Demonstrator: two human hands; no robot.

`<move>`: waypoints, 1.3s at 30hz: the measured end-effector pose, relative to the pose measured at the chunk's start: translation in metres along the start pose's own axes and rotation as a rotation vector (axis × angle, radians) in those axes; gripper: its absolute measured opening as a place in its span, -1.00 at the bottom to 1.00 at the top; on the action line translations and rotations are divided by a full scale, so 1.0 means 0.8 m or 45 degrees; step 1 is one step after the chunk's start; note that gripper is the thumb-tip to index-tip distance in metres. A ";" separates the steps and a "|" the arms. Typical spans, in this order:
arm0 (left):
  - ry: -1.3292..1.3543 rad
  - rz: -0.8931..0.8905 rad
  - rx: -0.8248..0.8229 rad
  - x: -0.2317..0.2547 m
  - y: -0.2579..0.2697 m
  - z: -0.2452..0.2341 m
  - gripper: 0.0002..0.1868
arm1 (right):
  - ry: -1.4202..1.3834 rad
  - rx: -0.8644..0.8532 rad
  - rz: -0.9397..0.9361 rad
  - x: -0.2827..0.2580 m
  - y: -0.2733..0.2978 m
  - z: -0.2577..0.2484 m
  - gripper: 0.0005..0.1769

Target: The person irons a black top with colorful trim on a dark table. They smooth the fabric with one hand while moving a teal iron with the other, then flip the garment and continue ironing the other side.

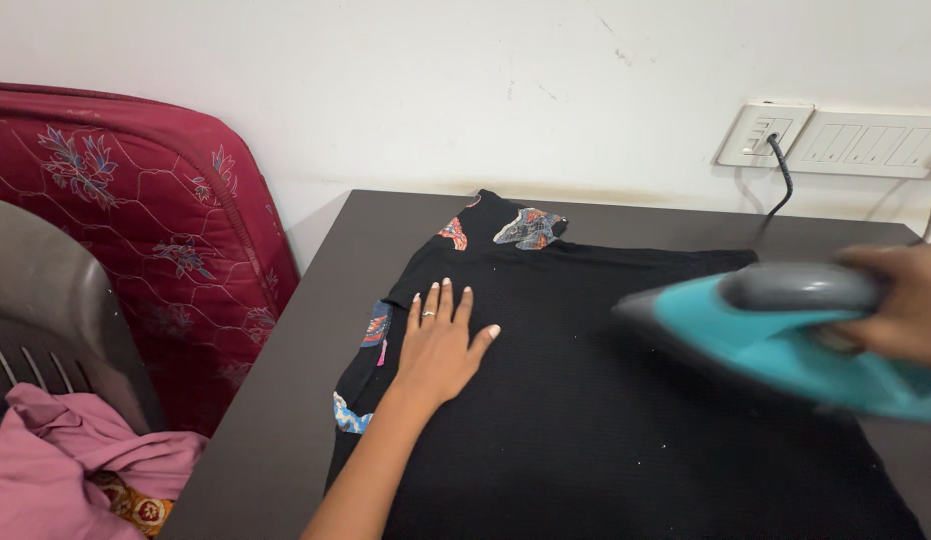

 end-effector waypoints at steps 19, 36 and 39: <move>0.502 -0.372 0.137 -0.141 -0.015 -0.055 -0.62 | 0.113 -0.440 -0.122 -0.222 -0.060 0.000 -0.39; 0.163 -0.416 0.004 -0.135 -0.021 -0.045 -0.51 | 0.042 -0.261 -0.282 -0.259 -0.097 -0.003 -0.30; 0.203 -0.425 -0.016 -0.136 -0.028 -0.045 -0.52 | 0.062 -0.251 -0.202 -0.265 -0.107 -0.003 -0.40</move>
Point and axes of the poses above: each hand's wrist, its own y-axis away from the middle knuckle, its own z-axis out of the palm, x = y × z, the point moved 6 cm from there along -y, towards the middle knuckle, and after that the axes turned 15 degrees about -z, right-handed, at the moved point
